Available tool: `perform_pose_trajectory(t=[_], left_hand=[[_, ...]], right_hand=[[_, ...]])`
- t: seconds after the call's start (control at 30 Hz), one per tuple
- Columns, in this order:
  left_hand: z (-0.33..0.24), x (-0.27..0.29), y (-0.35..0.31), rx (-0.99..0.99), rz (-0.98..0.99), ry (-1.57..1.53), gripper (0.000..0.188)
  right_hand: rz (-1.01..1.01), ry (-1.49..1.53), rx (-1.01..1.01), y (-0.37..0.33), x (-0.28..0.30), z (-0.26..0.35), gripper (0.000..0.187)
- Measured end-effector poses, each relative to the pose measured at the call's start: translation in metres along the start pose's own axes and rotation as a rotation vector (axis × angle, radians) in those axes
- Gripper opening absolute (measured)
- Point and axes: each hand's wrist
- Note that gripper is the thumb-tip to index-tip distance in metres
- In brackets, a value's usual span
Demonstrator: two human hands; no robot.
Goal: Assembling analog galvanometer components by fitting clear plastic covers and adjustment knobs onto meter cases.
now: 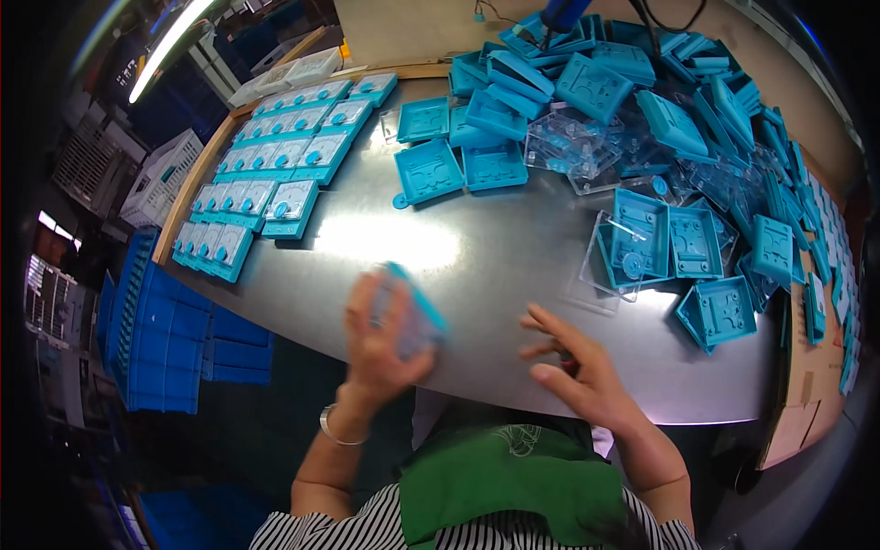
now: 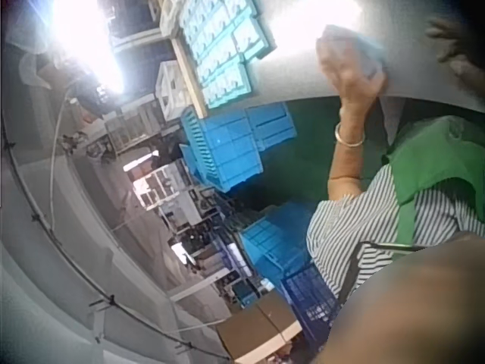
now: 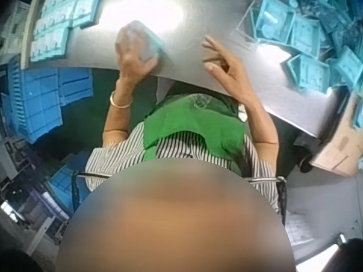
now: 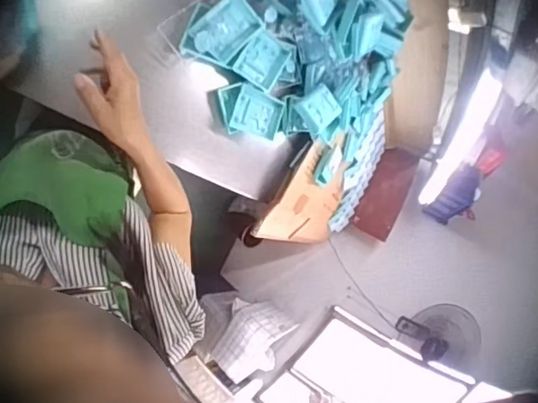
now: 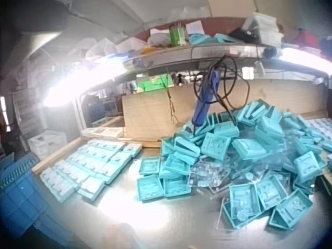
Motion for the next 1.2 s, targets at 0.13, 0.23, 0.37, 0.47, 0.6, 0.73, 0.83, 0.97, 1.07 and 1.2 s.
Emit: perform_pose_trajectory(t=[0.13, 0.23, 0.37, 0.47, 0.6, 0.73, 0.83, 0.97, 1.07, 1.2], left_hand=[[0.098, 0.022, -0.006, 0.447, 0.058, 0.446, 0.079], [0.174, 0.038, 0.001, 0.564, -0.057, 0.584, 0.077], [0.209, 0.049, 0.044, 0.648, -0.009, 0.592, 0.071], [0.235, 0.052, 0.042, 0.517, -0.022, 0.638, 0.074], [0.176, 0.015, 0.102, 0.07, -0.161, 0.581, 0.07], [0.161, -0.056, 0.198, -0.022, -0.126, -0.135, 0.055], [0.192, -0.098, 0.238, 0.114, -0.013, -0.271, 0.06], [0.2, -0.122, 0.244, 0.09, 0.162, 0.046, 0.053], [0.159, -0.109, 0.224, 0.104, 0.153, 0.009, 0.049], [0.123, -0.108, 0.173, 0.083, 0.094, -0.183, 0.046]], right_hand=[[-0.087, 0.076, -0.088, -0.016, 0.016, -0.006, 0.047], [-0.149, 0.073, -0.13, -0.019, 0.024, -0.001, 0.045], [-0.227, -0.072, -0.126, -0.019, 0.031, 0.003, 0.041], [-0.221, -0.16, -0.106, -0.026, 0.035, 0.0, 0.039], [-0.274, -0.148, -0.156, -0.035, 0.041, -0.008, 0.039], [-0.257, -0.209, -0.176, -0.035, 0.034, -0.001, 0.04], [-0.254, -0.349, -0.118, -0.033, 0.029, 0.002, 0.041], [-0.284, -0.392, -0.066, -0.052, 0.043, 0.002, 0.038], [-0.403, -0.451, -0.064, -0.068, 0.06, 0.0, 0.036], [-0.541, -0.784, 0.037, -0.054, 0.084, -0.016, 0.036]])
Point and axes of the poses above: each hand's wrist, its own y-axis towards the middle knuckle, its own x-axis out of the back of the hand, z = x × y, and after that the axes turned 3 degrees about x, right-handed
